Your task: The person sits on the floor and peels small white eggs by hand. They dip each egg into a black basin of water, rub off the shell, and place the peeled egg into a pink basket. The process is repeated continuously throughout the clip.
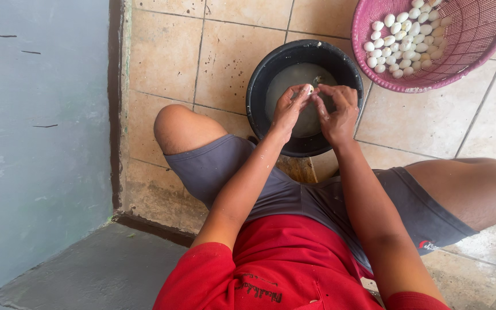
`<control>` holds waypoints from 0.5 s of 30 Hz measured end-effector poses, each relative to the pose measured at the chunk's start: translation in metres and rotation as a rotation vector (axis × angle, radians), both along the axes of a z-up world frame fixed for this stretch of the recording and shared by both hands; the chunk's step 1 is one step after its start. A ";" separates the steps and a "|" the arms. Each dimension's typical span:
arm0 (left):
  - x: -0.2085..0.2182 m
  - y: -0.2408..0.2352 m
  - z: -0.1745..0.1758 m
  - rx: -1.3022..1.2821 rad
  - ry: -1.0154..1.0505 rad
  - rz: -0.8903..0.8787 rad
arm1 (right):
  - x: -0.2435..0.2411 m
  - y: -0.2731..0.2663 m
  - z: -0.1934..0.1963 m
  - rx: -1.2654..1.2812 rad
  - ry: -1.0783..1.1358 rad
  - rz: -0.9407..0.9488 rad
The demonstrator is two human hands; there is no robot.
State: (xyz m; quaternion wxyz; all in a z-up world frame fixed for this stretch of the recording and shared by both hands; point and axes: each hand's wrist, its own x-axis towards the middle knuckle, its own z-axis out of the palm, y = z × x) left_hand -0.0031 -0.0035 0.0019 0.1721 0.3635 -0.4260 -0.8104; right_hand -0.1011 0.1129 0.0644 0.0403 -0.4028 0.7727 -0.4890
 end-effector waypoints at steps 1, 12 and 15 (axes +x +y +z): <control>0.000 0.002 -0.002 -0.005 -0.022 0.000 | 0.001 -0.001 0.005 -0.002 0.026 0.006; -0.002 0.016 0.004 -0.119 -0.068 -0.072 | -0.001 0.003 -0.015 -0.005 -0.004 -0.073; -0.002 0.013 0.008 0.041 0.038 -0.075 | -0.006 -0.003 -0.040 -0.064 -0.668 -0.097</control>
